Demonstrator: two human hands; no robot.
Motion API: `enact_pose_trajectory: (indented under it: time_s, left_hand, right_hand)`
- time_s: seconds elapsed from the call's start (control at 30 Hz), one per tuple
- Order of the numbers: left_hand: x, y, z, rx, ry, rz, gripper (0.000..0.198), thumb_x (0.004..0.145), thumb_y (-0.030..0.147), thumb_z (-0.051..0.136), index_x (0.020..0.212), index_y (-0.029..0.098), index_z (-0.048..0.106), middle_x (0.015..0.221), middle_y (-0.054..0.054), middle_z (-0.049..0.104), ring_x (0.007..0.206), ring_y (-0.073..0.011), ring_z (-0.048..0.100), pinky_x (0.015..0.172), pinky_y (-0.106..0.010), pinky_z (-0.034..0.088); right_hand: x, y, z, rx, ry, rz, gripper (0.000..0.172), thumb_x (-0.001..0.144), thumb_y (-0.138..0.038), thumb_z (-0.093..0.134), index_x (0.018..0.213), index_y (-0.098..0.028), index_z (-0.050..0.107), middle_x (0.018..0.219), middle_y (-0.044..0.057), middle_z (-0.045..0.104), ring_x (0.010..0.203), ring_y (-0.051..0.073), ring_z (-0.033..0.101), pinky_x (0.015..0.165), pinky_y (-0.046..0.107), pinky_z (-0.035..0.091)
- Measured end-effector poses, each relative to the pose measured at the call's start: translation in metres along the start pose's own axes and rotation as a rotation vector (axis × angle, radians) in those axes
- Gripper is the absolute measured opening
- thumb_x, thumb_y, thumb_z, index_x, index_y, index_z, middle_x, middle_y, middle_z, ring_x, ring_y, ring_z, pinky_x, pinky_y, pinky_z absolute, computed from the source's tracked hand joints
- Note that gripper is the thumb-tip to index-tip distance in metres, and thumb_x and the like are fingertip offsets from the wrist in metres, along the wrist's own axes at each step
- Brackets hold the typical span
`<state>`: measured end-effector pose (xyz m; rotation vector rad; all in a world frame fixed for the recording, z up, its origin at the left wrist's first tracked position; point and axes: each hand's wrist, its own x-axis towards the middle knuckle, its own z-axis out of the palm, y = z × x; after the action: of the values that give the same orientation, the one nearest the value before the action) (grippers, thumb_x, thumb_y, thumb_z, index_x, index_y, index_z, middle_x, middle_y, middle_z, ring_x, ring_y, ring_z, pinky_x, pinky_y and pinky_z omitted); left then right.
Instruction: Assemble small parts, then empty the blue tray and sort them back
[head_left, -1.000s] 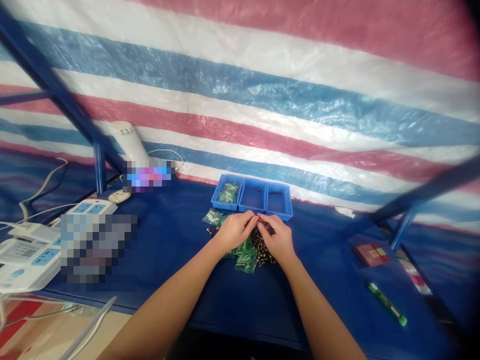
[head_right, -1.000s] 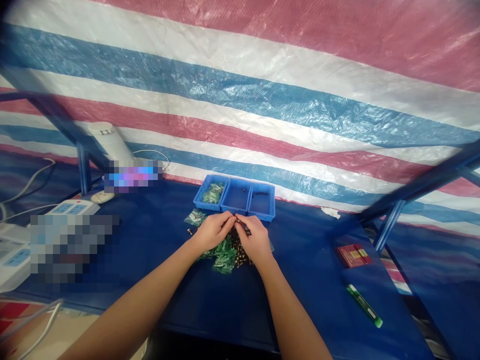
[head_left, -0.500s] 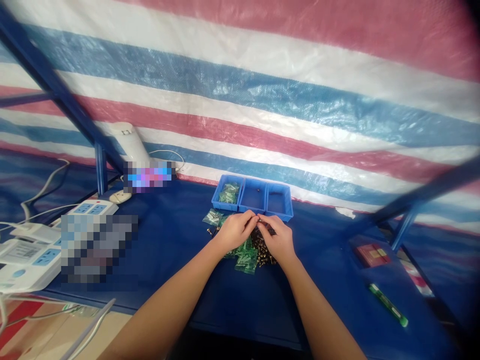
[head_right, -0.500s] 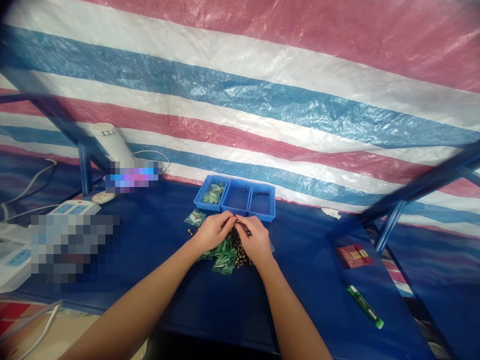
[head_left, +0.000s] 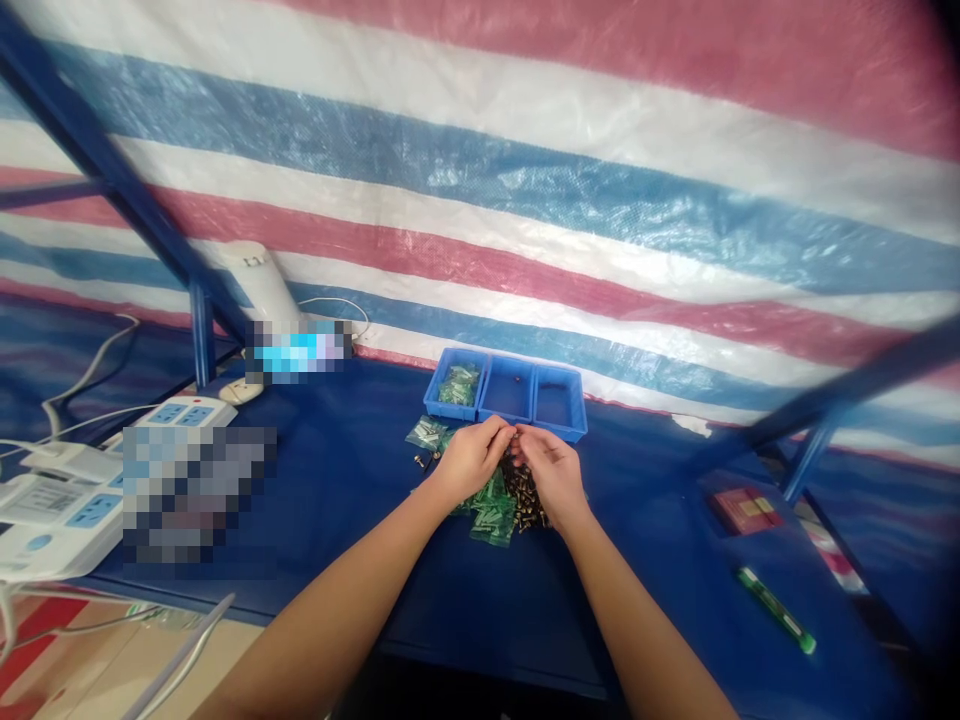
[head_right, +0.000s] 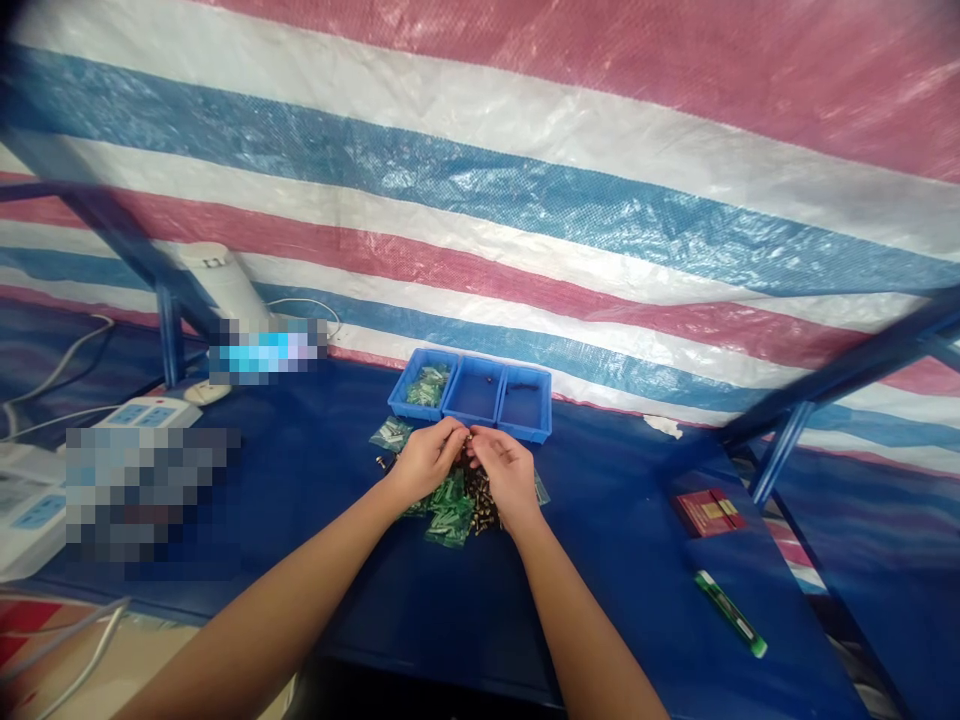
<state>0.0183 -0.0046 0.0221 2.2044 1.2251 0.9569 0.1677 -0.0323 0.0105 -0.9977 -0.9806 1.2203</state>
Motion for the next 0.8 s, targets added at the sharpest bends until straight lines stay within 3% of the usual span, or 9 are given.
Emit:
enact_pose_trajectory:
  time_s: [0.1,0.27,0.5,0.8]
  left_hand:
    - [-0.001,-0.002,0.003,0.047,0.039,0.053,0.027,0.1,0.037,0.039,0.095,0.021,0.061,0.081,-0.001,0.067,0.073,-0.0137,0.062,0.067,-0.023,0.044]
    - [-0.002,-0.004,0.007,0.14,0.072,0.176,0.028,0.099,0.035,0.042,0.091,0.019,0.064,0.085,-0.004,0.07,0.078,-0.016,0.064,0.074,-0.027,0.047]
    - [0.0,-0.005,0.007,0.253,0.022,0.193,0.035,0.099,0.039,0.04,0.083,0.019,0.064,0.078,-0.005,0.068,0.074,-0.0165,0.063,0.069,-0.027,0.045]
    - [0.003,0.006,-0.006,0.082,-0.138,0.13,0.022,0.095,0.037,0.049,0.103,0.023,0.064,0.082,-0.001,0.068,0.072,-0.0158,0.063,0.066,-0.025,0.045]
  right_hand:
    - [0.0,0.0,0.008,0.326,-0.007,0.193,0.029,0.084,-0.043,0.066,0.097,-0.018,0.073,0.1,0.009,0.074,0.094,0.022,0.067,0.088,0.038,0.054]
    - [-0.003,-0.007,0.01,0.531,0.003,0.305,0.036,0.092,-0.046,0.05,0.105,-0.019,0.071,0.123,0.008,0.067,0.122,0.023,0.058,0.11,0.04,0.041]
    - [-0.004,-0.009,0.01,0.522,-0.017,0.323,0.038,0.095,-0.041,0.042,0.11,-0.019,0.068,0.132,0.01,0.062,0.127,0.022,0.054,0.109,0.041,0.042]
    - [0.001,-0.006,-0.002,0.578,-0.009,0.287,0.035,0.094,-0.037,0.042,0.11,-0.019,0.068,0.134,0.01,0.06,0.129,0.023,0.052,0.109,0.041,0.042]
